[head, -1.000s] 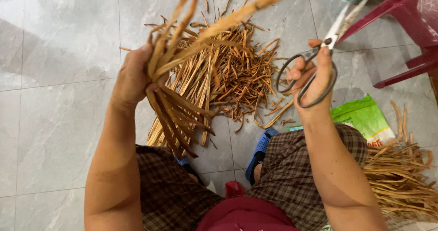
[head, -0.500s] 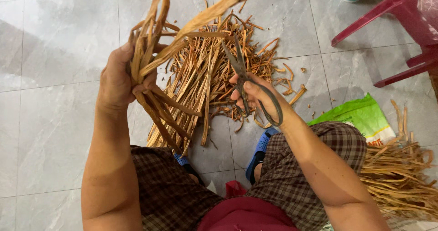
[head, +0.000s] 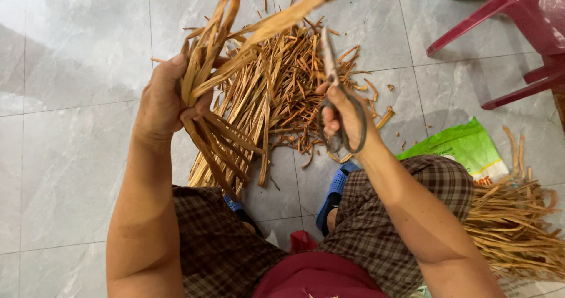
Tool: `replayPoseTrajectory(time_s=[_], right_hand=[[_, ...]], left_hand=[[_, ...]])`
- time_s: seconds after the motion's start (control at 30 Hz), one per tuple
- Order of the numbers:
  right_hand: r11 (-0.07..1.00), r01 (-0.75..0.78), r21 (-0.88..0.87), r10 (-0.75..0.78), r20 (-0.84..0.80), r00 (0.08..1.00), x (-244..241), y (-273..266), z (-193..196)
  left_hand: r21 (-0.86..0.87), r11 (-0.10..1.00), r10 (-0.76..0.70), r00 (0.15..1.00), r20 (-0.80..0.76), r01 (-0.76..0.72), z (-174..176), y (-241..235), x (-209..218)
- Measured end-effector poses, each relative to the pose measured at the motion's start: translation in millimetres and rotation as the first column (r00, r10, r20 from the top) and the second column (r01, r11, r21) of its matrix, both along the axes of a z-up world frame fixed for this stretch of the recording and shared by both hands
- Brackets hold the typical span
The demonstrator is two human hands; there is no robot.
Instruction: The person sits on a tiled floor and uses a pair of scissors to cut bundles of dried, brown plant stalks into smaller pieces. They repeatedly gather stalks, cut them, and place the cut pieces onto a green and white woven sack to the right.
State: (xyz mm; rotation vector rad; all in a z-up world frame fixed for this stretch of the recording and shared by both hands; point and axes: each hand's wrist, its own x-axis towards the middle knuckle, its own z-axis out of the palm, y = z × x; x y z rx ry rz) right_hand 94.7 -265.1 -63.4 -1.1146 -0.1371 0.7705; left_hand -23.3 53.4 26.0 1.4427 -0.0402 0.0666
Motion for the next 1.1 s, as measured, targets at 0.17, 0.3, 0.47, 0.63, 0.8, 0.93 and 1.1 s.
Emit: replayPoseTrajectory(time_s=[0.17,0.3,0.47,0.63,0.8,0.93,1.1], right_hand=[[0.908,-0.418,-0.04,0.418,0.001,0.908,-12,16,-27],[0.87,-0.492,-0.031,0.49,-0.063,0.87,-19,38,-35],[0.911,-0.361,0.199,0.391,-0.134,0.911,-7,53,-41],[0.984,0.168,-0.066,-0.14,0.313,0.94,7,49,-45],[0.933,0.356,-0.046,-0.291,0.485,0.825,7,37,-37],[0.94,0.341,0.017,-0.293,0.552,0.781,13,28,-25],[0.949,0.314,-0.035,-0.246,0.545,0.802,15,25,-9]], left_hand=[[-0.018,0.999,0.042,0.998,-0.041,-0.043,0,-2,-2],[-0.106,0.994,-0.024,1.0,-0.014,0.023,-2,-7,3],[-0.214,0.972,-0.121,0.989,-0.09,0.099,-8,-15,2],[-0.203,0.977,-0.089,0.993,-0.081,0.071,-12,-4,3],[-0.146,0.989,-0.057,0.983,-0.174,0.032,-7,3,3],[-0.075,0.997,-0.028,0.989,-0.143,0.018,-3,5,1],[-0.061,0.998,-0.04,0.99,-0.134,0.032,-6,7,4]])
